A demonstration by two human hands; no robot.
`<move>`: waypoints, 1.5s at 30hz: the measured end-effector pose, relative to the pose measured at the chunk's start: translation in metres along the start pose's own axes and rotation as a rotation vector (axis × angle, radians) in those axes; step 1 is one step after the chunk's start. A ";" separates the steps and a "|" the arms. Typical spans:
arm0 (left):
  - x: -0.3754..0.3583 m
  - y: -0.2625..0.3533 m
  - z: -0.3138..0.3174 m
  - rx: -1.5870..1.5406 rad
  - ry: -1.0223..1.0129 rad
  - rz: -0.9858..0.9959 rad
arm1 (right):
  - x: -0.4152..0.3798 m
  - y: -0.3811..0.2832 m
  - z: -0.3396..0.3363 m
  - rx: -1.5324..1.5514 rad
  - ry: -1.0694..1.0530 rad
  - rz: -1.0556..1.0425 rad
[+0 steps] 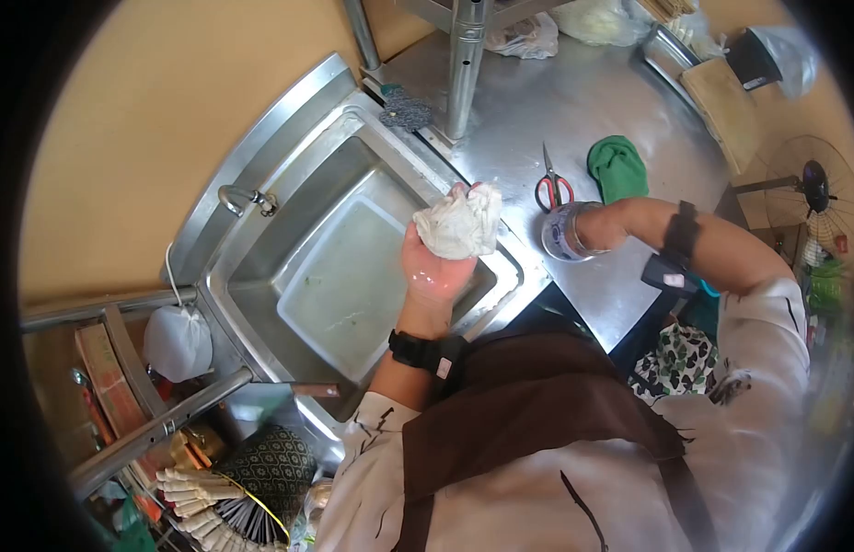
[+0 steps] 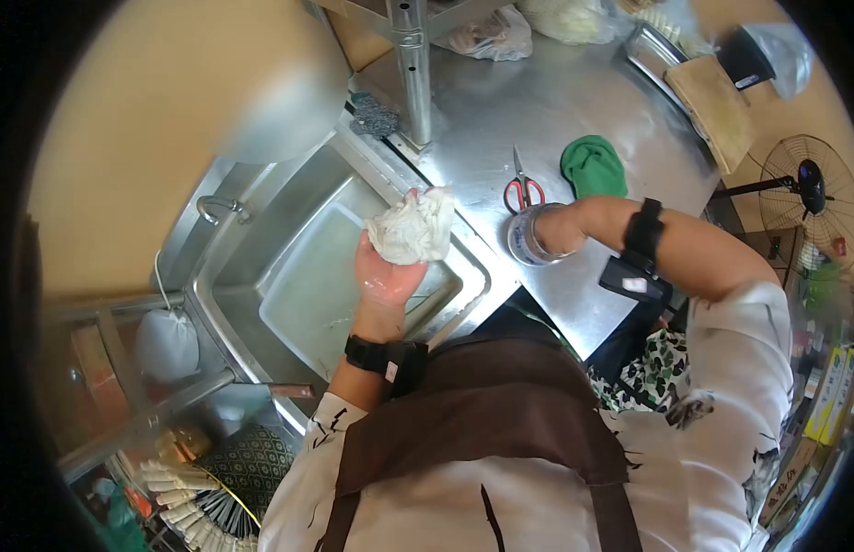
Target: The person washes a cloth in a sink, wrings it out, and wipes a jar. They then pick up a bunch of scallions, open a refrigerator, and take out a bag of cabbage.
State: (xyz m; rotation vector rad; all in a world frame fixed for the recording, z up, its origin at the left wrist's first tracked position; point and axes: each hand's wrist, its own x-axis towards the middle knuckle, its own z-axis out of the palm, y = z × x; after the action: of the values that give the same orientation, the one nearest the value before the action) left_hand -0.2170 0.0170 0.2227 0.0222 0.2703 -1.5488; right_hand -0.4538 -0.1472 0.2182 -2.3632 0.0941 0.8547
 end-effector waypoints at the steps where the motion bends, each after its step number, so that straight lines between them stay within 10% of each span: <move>1: -0.001 0.002 -0.001 -0.004 -0.007 0.005 | -0.005 -0.002 0.004 0.051 0.176 -0.081; 4: 0.004 -0.001 -0.002 -0.007 0.012 -0.020 | -0.024 -0.054 -0.037 0.339 -0.046 0.531; 18: 0.021 -0.055 0.001 0.049 0.109 -0.260 | -0.065 -0.061 -0.021 1.691 0.675 0.337; 21: 0.021 -0.057 -0.008 0.014 0.080 -0.256 | -0.040 -0.096 -0.034 1.747 0.923 0.137; 25: 0.020 -0.046 0.002 0.239 0.034 -0.142 | 0.035 -0.136 -0.020 0.401 1.136 0.166; 29: 0.008 -0.014 0.004 0.413 0.096 0.037 | 0.069 -0.188 -0.008 0.066 1.157 0.090; 41: -0.029 0.063 -0.026 0.582 0.130 0.413 | 0.135 -0.213 -0.039 0.249 1.121 -0.187; 45: -0.035 0.084 -0.017 0.427 0.170 0.377 | 0.167 -0.199 -0.037 1.311 0.795 -0.521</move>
State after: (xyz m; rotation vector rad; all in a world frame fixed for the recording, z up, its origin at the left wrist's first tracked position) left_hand -0.1366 0.0572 0.1995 0.5147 0.0578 -1.2047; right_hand -0.2492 0.0149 0.2457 -1.1997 0.2480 -0.4022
